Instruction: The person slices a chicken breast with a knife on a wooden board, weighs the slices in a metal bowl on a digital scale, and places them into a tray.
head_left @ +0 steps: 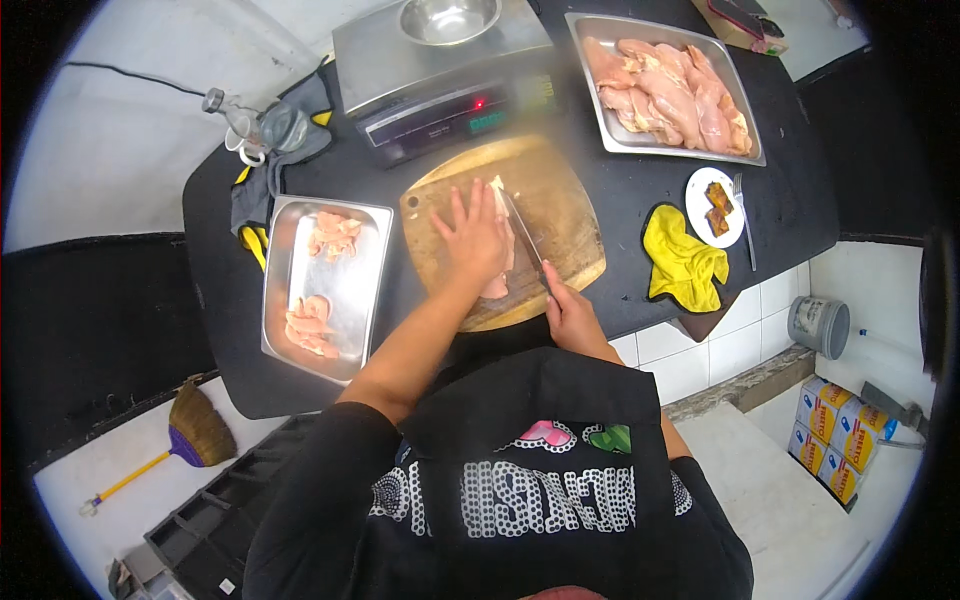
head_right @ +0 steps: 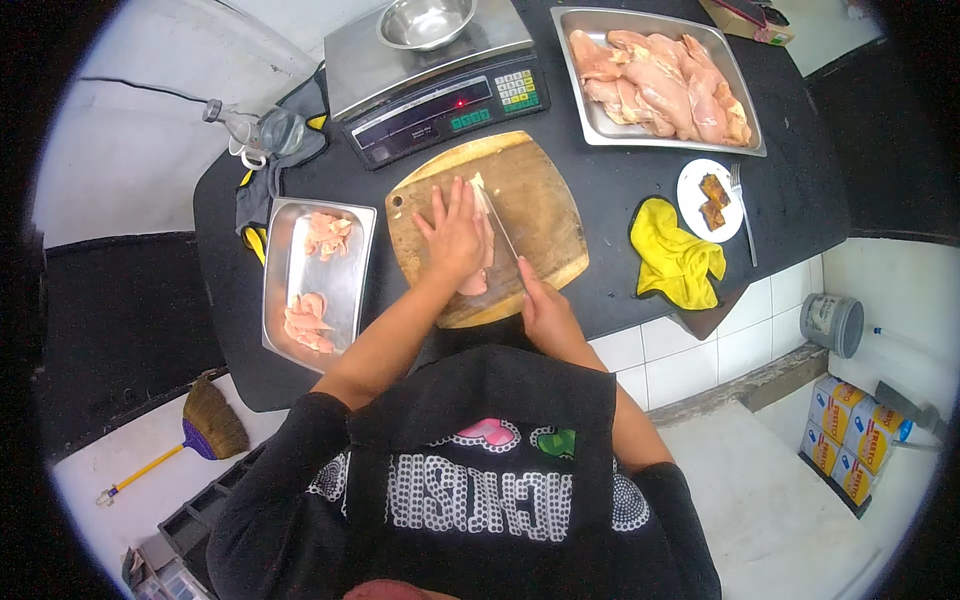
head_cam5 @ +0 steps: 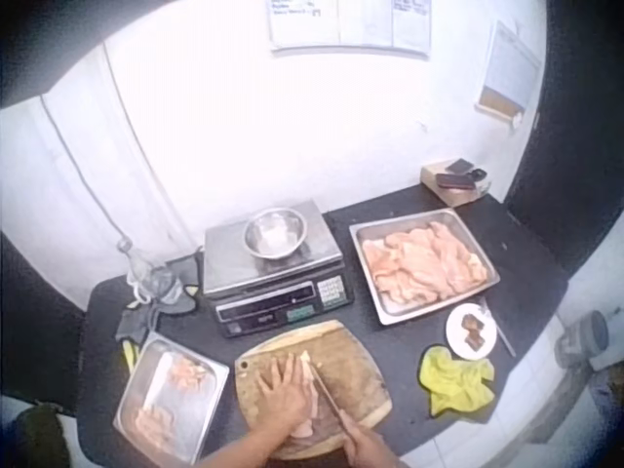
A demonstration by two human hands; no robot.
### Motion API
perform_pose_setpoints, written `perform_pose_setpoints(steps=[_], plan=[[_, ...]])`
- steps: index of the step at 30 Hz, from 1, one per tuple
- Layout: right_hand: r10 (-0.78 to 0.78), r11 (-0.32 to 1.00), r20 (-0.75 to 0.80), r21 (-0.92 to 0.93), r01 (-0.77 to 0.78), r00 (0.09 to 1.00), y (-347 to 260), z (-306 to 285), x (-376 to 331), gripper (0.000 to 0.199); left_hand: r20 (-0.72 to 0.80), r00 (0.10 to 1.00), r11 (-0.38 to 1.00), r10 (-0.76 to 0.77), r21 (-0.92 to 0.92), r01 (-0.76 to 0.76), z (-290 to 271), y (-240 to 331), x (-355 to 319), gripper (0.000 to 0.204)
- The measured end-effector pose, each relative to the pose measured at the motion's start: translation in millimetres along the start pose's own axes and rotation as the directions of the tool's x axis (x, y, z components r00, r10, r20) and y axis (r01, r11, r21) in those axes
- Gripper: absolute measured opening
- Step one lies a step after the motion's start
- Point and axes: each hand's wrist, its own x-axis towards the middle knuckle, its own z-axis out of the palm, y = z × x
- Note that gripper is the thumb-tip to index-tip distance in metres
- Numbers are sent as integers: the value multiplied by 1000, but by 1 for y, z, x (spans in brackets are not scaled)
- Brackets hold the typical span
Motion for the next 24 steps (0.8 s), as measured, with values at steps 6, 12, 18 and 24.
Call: perform_pose_setpoints(steps=[6, 12, 18, 24], plan=[[-11, 1000, -25, 7, 11, 1000, 1, 8, 1, 54, -24, 999, 999, -33, -10, 33, 3, 2, 1, 55], [22, 997, 18, -78, -21, 1000, 0, 6, 6, 55, -15, 1000, 999, -28, -28, 27, 6, 1, 0, 56], [-98, 995, -31, -3, 98, 995, -3, 9, 44, 51, -20, 1000, 1000, -15, -25, 14, 9, -1, 0, 56], [-77, 983, -40, -169, 69, 996, 5, 22, 63, 50, 23, 999, 999, -45, -27, 46, 0, 3, 2, 56]])
